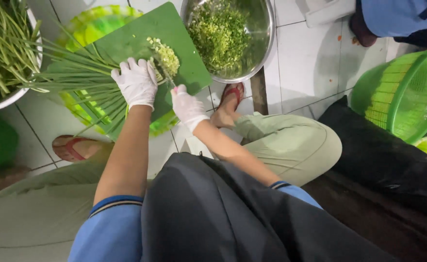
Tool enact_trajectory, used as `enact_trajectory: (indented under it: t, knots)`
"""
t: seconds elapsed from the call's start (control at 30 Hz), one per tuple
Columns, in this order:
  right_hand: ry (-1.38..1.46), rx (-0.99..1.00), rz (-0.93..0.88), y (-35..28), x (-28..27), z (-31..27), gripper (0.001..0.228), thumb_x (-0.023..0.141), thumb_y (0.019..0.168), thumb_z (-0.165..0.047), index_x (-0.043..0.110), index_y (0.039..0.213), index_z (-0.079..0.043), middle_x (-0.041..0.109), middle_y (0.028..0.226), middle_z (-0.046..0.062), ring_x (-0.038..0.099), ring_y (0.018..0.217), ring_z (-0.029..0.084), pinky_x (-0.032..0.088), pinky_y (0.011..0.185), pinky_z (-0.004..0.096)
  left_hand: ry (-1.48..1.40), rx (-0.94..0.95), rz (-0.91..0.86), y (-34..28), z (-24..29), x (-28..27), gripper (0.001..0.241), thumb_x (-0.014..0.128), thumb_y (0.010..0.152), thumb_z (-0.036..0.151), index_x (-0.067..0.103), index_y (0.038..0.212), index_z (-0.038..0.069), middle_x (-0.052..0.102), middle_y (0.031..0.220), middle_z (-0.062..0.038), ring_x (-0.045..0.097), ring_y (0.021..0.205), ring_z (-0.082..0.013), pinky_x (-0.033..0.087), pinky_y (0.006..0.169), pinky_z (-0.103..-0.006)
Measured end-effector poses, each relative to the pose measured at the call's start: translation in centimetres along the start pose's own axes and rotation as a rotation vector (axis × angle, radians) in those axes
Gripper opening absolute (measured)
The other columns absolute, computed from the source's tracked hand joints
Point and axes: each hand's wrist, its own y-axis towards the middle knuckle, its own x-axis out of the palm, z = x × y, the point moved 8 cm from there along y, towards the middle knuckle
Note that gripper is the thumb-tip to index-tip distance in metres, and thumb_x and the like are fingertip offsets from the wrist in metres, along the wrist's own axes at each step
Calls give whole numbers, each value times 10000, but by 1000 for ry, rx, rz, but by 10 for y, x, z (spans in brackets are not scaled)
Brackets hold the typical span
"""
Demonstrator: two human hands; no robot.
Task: Chopping green onions on a green cutting board using a knife in a food preparation area.
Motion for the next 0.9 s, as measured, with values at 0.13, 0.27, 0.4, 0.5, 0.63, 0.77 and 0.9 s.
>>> enact_trajectory:
  t: [0.13, 0.27, 0.4, 0.5, 0.63, 0.77, 0.9]
  knots:
    - [-117, -3, 33, -61, -20, -15, 403, 184, 983, -422, 302, 1176, -89, 662, 919, 203, 640, 980, 372, 452, 904, 477, 4, 29, -3, 3, 1, 2, 249, 491, 935, 331, 524, 780, 139, 484, 777, -59, 499, 787, -261, 364, 717, -425]
    - [-111, -127, 167, -17, 21, 5, 311, 269, 972, -359, 383, 1046, -79, 642, 726, 144, 634, 733, 378, 449, 676, 512, 38, -1, -130, 9, 2, 4, 251, 477, 950, 317, 582, 820, 129, 533, 827, -88, 521, 811, -292, 364, 738, -465]
    - [78, -88, 60, 21, 32, 0, 260, 296, 952, -295, 376, 989, -50, 603, 834, 208, 593, 744, 433, 401, 682, 549, 108, 6, -214, 7, 1, 11, 272, 466, 944, 327, 622, 839, 130, 580, 864, -93, 534, 791, -301, 370, 734, -481]
    - [101, -61, 38, 11, 6, -11, 300, 272, 950, -356, 349, 1003, -71, 625, 863, 256, 591, 826, 515, 389, 715, 594, -25, -10, -58, 5, -1, -1, 158, 517, 886, 243, 510, 850, 89, 562, 855, -114, 520, 760, -318, 375, 723, -491]
    - [6, -69, 112, -33, -12, -9, 324, 256, 966, -361, 368, 1006, -60, 651, 760, 196, 621, 737, 491, 423, 647, 619, -43, 14, 63, 4, 0, -16, 132, 560, 869, 219, 491, 883, 107, 520, 823, -97, 484, 722, -287, 355, 693, -438]
    - [-264, -230, 333, -44, -10, -13, 273, 384, 976, -347, 384, 935, -78, 595, 551, 62, 619, 498, 365, 444, 413, 509, 40, 4, -167, 6, -1, 11, 179, 574, 842, 308, 549, 851, 131, 542, 875, -93, 505, 800, -296, 365, 747, -469]
    - [-142, 77, -114, -58, -5, -17, 309, 237, 982, -421, 324, 971, -125, 543, 746, 167, 604, 771, 400, 394, 750, 563, 22, 10, -165, 2, -5, 20, 172, 577, 839, 293, 539, 859, 127, 554, 880, -89, 507, 784, -298, 363, 723, -466]
